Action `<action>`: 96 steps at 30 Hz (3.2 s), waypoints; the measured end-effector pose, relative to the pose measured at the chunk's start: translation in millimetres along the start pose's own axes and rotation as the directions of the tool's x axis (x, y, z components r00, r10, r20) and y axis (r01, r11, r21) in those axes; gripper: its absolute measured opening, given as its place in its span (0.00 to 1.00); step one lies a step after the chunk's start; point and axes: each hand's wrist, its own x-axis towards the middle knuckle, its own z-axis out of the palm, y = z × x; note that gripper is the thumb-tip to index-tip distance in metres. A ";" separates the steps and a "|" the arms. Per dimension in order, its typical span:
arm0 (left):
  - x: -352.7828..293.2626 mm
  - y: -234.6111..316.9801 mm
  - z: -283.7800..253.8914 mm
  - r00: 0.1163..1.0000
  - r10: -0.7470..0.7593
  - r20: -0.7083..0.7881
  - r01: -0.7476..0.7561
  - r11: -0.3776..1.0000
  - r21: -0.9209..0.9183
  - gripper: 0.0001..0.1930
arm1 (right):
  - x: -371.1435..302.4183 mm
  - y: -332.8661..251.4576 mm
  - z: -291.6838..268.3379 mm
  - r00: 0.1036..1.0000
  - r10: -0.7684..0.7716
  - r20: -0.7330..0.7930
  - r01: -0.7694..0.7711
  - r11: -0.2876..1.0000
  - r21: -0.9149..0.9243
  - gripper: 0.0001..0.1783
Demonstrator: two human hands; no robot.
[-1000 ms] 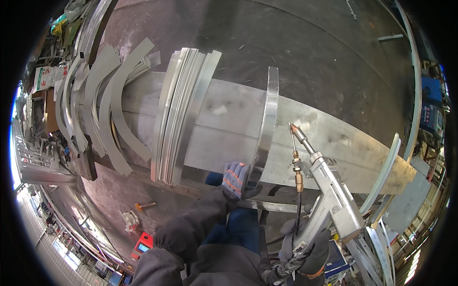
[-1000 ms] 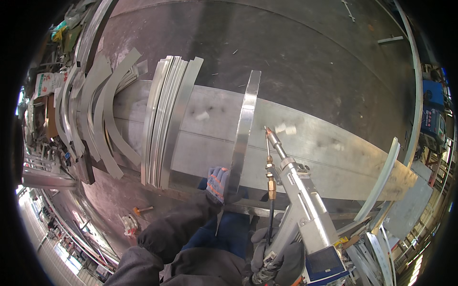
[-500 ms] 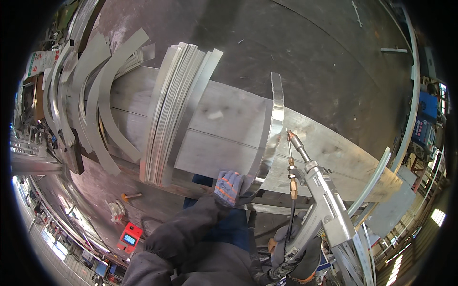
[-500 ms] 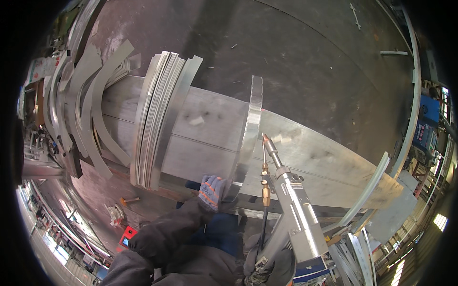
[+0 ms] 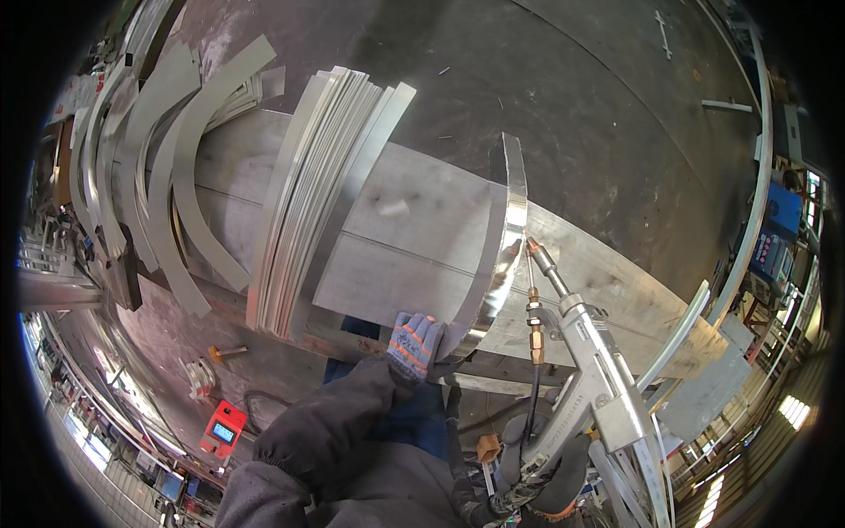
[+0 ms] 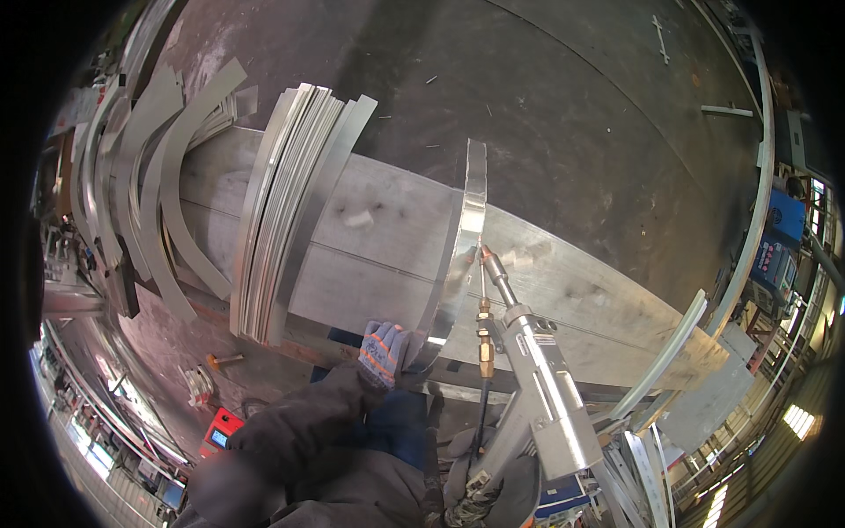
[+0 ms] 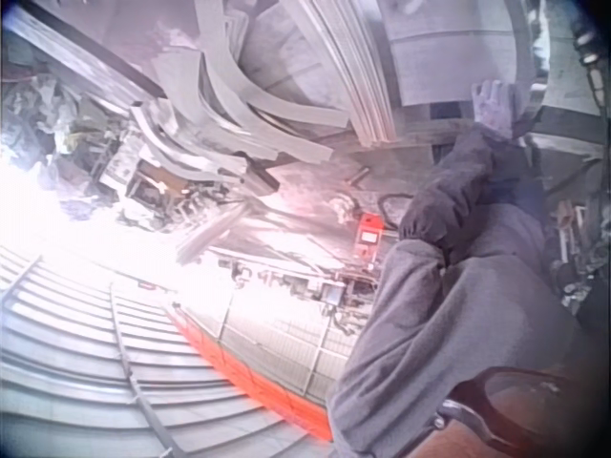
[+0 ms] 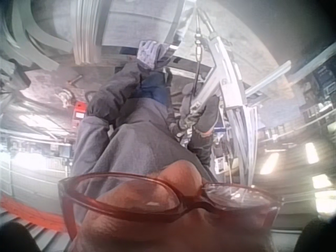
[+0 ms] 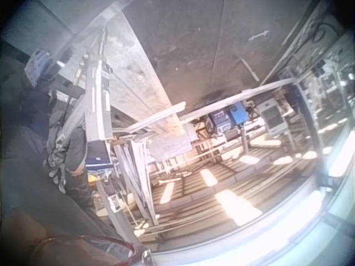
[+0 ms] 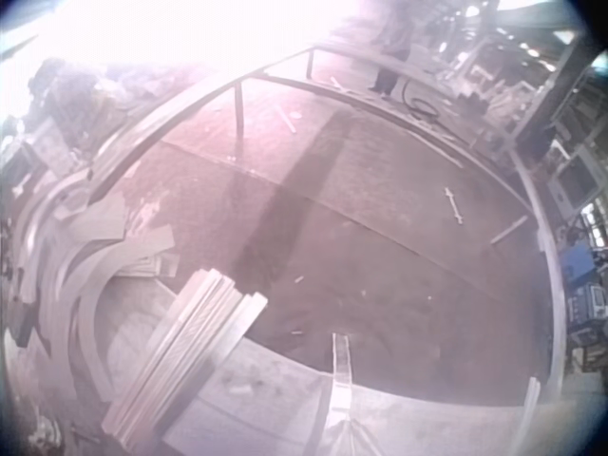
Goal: The person welds curved metal frame pieces on a workbench using a handheld welding torch. They repeatedly position, weld, and inspect the pieces, occasionally using pliers to adjust the work. The person also briefly walks to a nearby machine to pick up pliers before resuming welding.
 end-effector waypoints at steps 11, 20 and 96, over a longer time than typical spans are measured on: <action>3.3 2.9 -5.2 0.999 0.021 -0.035 -0.020 1.000 0.019 0.33 | 2.3 1.3 -1.5 0.995 0.010 0.103 -0.006 0.999 -0.036 0.41; 2.6 2.4 0.9 0.998 0.001 -0.070 -0.002 1.000 -0.010 0.31 | 0.4 10.1 -12.5 0.987 0.094 -0.132 -0.081 0.992 0.101 0.39; 18.0 10.1 -12.4 0.990 0.026 -0.137 -0.030 0.999 -0.026 0.34 | -38.9 26.7 -1.0 0.988 0.088 0.131 -0.125 0.944 0.304 0.44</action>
